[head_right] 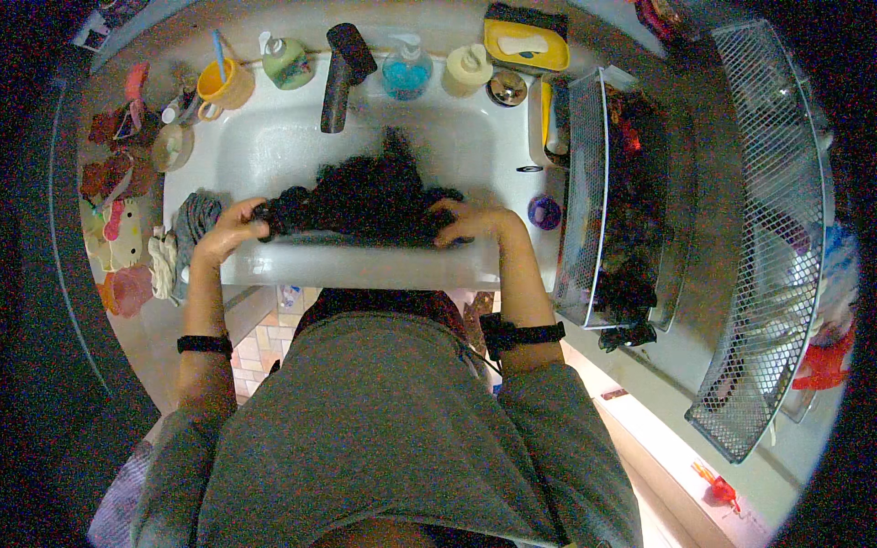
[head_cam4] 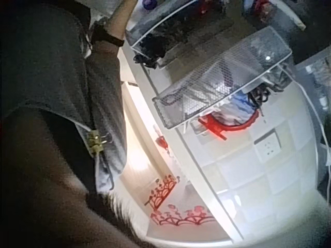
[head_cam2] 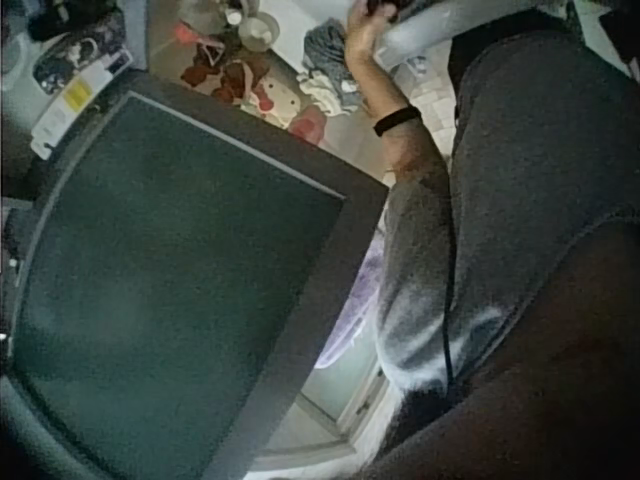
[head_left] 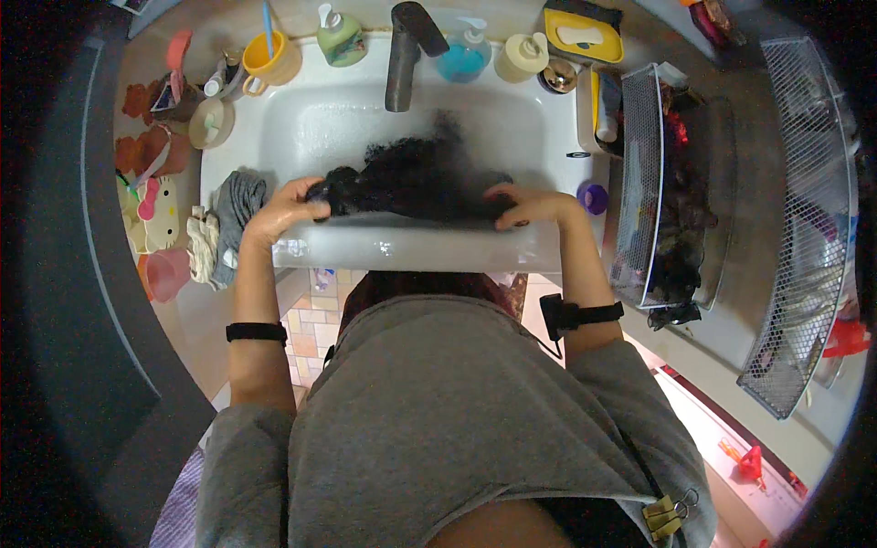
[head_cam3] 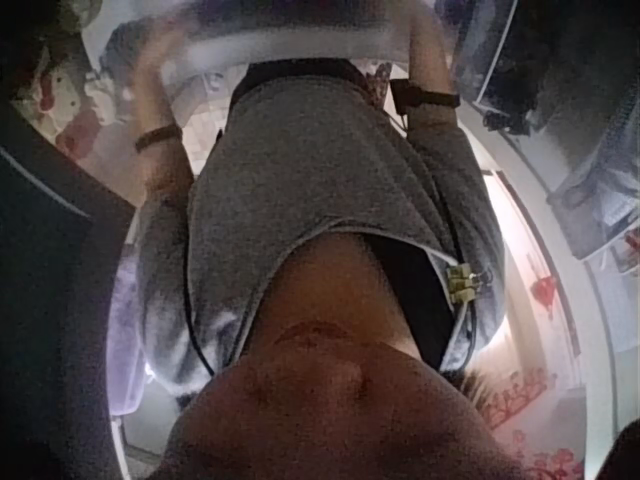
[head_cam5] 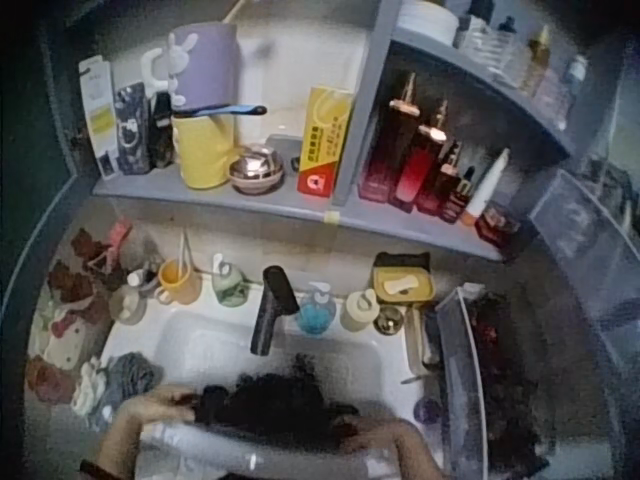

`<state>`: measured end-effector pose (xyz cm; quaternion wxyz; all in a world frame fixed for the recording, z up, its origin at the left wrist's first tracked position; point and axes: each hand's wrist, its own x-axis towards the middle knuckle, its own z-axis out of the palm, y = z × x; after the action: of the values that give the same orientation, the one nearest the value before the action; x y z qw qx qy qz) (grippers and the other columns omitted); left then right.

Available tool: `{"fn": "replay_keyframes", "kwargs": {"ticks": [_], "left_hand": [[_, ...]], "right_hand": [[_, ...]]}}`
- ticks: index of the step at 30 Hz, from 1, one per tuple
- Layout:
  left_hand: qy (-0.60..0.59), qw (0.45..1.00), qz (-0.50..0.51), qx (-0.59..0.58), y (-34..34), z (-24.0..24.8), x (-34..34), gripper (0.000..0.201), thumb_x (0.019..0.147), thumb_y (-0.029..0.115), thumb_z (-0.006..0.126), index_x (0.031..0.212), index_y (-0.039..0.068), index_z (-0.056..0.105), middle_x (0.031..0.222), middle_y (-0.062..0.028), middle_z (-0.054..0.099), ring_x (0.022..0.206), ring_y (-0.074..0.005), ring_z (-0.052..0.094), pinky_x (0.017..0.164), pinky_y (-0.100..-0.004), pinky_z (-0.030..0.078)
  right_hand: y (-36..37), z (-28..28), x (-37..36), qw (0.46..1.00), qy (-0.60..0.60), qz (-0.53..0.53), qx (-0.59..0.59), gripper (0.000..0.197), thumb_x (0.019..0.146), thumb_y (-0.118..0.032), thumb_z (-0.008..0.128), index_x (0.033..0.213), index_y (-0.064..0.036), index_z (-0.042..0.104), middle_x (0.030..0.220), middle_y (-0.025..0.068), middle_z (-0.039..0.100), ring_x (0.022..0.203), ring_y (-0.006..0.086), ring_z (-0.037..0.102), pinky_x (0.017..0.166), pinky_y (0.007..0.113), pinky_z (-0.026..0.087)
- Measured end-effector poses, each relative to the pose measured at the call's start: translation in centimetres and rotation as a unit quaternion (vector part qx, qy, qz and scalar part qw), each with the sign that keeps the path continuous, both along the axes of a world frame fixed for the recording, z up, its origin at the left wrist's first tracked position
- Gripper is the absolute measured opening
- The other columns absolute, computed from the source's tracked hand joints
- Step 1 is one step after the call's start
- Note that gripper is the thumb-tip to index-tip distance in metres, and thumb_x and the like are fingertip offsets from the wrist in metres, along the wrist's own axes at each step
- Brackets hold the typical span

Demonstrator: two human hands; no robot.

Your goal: Hand wash pieces of clothing in a bathroom sink.

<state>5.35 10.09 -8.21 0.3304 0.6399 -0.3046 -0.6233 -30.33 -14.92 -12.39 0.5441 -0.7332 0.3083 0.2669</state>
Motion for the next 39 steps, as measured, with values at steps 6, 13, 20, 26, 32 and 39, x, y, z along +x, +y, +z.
{"fn": "replay_keyframes", "kwargs": {"ticks": [6,13,20,26,32,39], "left_hand": [[-0.243,0.961,-0.079,0.104,-0.4,0.4,0.3,0.052,0.06,0.022,0.081,0.104,0.001,0.062,0.104,-0.0069,0.059,0.094,-0.0185,0.056,0.086,-0.0294,0.043],[0.386,0.857,0.218,-0.263,-3.3,-2.4,-3.3,0.06,0.078,0.04,0.064,0.125,0.003,0.05,0.136,-0.0155,0.041,0.127,-0.0267,0.037,0.107,-0.0383,0.026],[0.479,0.767,0.397,-0.158,-7.6,-7.3,-8.9,0.08,0.08,0.071,0.039,0.127,0.006,0.042,0.126,-0.0154,0.049,0.118,-0.0314,0.045,0.101,-0.045,0.033],[0.436,0.79,0.402,-0.155,-8.5,-10.3,-11.6,0.052,0.091,0.053,0.042,0.107,0.005,0.055,0.091,-0.0041,0.058,0.081,-0.0154,0.054,0.074,-0.0317,0.046],[0.242,0.863,0.438,-0.074,-9.7,-10.2,-11.0,0.037,0.091,0.033,0.049,0.11,0.003,0.057,0.107,-0.0077,0.057,0.095,-0.0167,0.055,0.079,-0.0328,0.046],[0.411,0.78,0.466,-0.072,-8.8,-12.7,-11.2,0.035,0.091,0.029,0.048,0.115,0.004,0.056,0.113,-0.0088,0.058,0.103,-0.0221,0.056,0.086,-0.0377,0.046]], "right_hand": [[-1.6,-3.2,-1.5,0.986,-0.075,-0.15,-0.017,0.06,0.069,-0.037,0.071,0.115,-0.0012,0.057,0.117,0.0124,0.058,0.098,0.021,0.057,0.086,0.03,0.043],[1.6,-1.8,5.0,0.7,-0.313,-0.591,0.25,0.036,0.084,-0.034,0.059,0.106,-0.006,0.062,0.082,0.0045,0.061,0.076,0.0154,0.059,0.069,0.029,0.047],[14.4,1.1,14.1,0.826,-0.424,-0.356,-0.102,0.036,0.079,-0.025,0.067,0.102,-0.0013,0.054,0.097,0.0179,0.058,0.086,0.0319,0.058,0.076,0.04,0.047],[11.1,-1.1,17.4,0.887,-0.252,-0.24,-0.304,0.037,0.079,-0.037,0.061,0.093,-0.0029,0.059,0.097,0.0205,0.062,0.088,0.0336,0.062,0.074,0.043,0.049],[11.2,-1.6,19.3,0.89,-0.123,-0.326,-0.293,0.04,0.083,-0.04,0.052,0.087,-0.0019,0.063,0.085,0.0211,0.064,0.081,0.0373,0.061,0.073,0.043,0.047],[10.3,-2.2,19.4,0.881,-0.131,-0.357,-0.282,0.042,0.08,-0.038,0.054,0.082,0.0023,0.063,0.083,0.0244,0.063,0.083,0.0378,0.061,0.077,0.047,0.045]]}}
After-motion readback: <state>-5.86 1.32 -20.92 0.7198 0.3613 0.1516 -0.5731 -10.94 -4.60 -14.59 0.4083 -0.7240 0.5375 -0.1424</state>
